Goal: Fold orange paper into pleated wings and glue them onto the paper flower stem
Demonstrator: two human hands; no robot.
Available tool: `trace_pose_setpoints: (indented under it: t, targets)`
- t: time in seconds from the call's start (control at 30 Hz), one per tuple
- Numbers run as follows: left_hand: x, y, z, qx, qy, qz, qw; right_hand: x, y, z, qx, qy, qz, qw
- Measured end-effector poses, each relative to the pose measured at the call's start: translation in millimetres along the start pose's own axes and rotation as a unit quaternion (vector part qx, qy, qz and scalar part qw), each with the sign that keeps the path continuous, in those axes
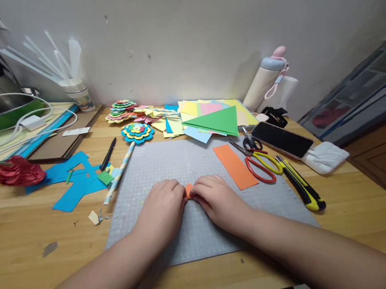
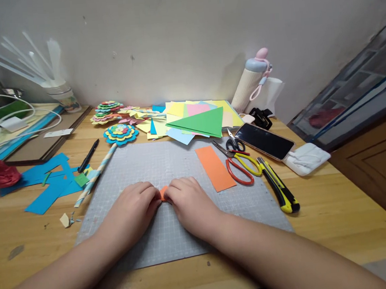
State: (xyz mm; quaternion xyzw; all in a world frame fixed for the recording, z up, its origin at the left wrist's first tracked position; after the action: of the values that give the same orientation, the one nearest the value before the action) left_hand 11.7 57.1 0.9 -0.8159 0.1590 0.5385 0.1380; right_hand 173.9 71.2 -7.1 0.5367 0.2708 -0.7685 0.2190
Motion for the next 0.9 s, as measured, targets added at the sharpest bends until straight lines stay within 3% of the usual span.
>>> trace_pose_setpoints:
  t: [0.4,0.57,0.9]
  targets:
    - [0.3,2.4,-0.7,-0.015,0.059,-0.012,0.998,1.4,-7.1,-3.9,0.02,-0.02,-0.002,1.0]
    - [-2.0,1.3,-2.3,-0.042,0.031,-0.015,0.999,1.2,-9.3,-4.6,0.03,-0.028,0.007,0.999]
    - [-0.8,11.6,-9.9,-0.021,-0.015,0.008,1.0,-2.0,3.3,6.2,0.01,-0.002,0.018,1.0]
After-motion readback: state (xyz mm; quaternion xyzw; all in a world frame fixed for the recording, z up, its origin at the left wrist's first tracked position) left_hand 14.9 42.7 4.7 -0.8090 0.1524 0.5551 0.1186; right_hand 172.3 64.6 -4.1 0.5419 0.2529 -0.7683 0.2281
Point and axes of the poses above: each hand's wrist, its own y-axis away from the middle knuckle, its own x-axis out of the palm, z = x × y, the point moved 1 cm from there along -y, towards the middle knuckle, and after that the axes turned 10 degrees about y, right-handed, at the moved point
